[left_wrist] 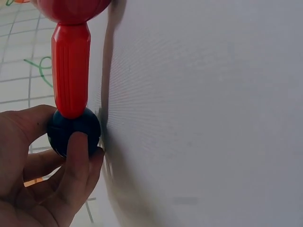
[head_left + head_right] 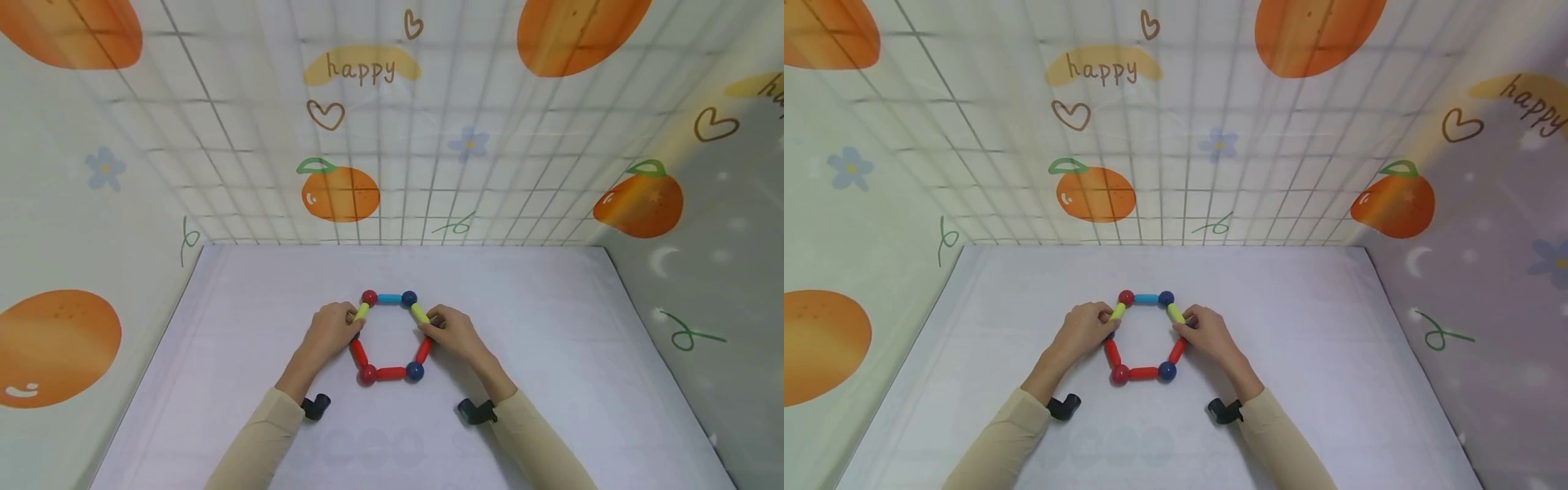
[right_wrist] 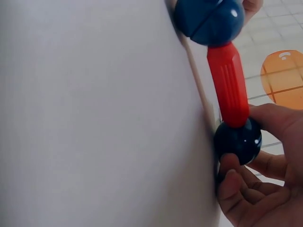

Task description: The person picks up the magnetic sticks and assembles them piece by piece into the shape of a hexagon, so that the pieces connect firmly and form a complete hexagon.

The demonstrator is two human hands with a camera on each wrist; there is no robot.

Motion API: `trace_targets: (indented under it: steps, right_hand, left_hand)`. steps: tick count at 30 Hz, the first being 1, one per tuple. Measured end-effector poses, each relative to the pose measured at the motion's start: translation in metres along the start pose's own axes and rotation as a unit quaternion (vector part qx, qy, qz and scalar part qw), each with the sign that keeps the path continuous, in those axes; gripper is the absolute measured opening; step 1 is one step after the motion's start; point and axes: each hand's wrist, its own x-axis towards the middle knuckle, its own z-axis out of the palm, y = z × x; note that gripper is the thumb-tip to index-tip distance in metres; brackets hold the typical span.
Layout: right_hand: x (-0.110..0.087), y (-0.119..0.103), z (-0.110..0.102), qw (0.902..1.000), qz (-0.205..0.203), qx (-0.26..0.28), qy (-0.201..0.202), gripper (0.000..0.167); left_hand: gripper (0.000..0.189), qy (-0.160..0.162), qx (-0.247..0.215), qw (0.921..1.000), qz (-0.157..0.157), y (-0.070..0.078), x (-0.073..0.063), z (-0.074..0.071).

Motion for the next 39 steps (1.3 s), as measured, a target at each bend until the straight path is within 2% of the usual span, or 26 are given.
trace_targets:
  steps: [5, 10, 12, 14, 19, 21, 24, 32, 39]
  right_hand:
    - [-0.002, -0.001, -0.002, 1.0, 0.001, 0.009, 0.002, 0.033]
    - [-0.015, 0.01, -0.005, 0.9991, -0.039, 0.004, 0.017, 0.04]
    - [-0.022, 0.016, -0.007, 0.9975, -0.068, -0.008, 0.02, 0.041]
    - [-0.029, 0.018, -0.009, 0.9956, -0.092, -0.011, 0.016, 0.041]
    - [-0.035, 0.021, -0.013, 0.9909, -0.132, -0.019, -0.021, 0.044]
    - [-0.034, 0.022, -0.013, 0.9892, -0.141, -0.02, -0.035, 0.044]
    - [-0.031, 0.021, -0.012, 0.9868, -0.153, -0.022, -0.047, 0.041]
    - [-0.023, 0.022, -0.008, 0.9857, -0.164, -0.021, -0.032, 0.033]
    - [-0.021, 0.023, -0.004, 0.9876, -0.153, -0.015, -0.033, 0.032]
  left_hand:
    - [0.045, -0.011, -0.013, 0.9999, 0.0, -0.005, -0.004, -0.003]
    - [0.056, -0.024, -0.01, 0.9995, 0.015, -0.018, -0.025, -0.007]
    - [0.059, -0.036, -0.001, 0.9988, 0.032, -0.023, -0.038, -0.01]
    - [0.062, -0.06, 0.008, 0.9967, 0.054, -0.026, -0.05, -0.011]
    - [0.065, -0.129, 0.031, 0.9836, 0.122, -0.029, -0.068, -0.011]
    - [0.062, -0.138, 0.038, 0.9796, 0.141, -0.027, -0.07, -0.009]
    - [0.056, -0.143, 0.031, 0.9773, 0.153, -0.025, -0.07, -0.006]
    - [0.054, -0.146, 0.031, 0.9774, 0.149, -0.023, -0.068, -0.002]
    - [0.054, -0.151, 0.029, 0.9765, 0.15, -0.021, -0.067, -0.001]
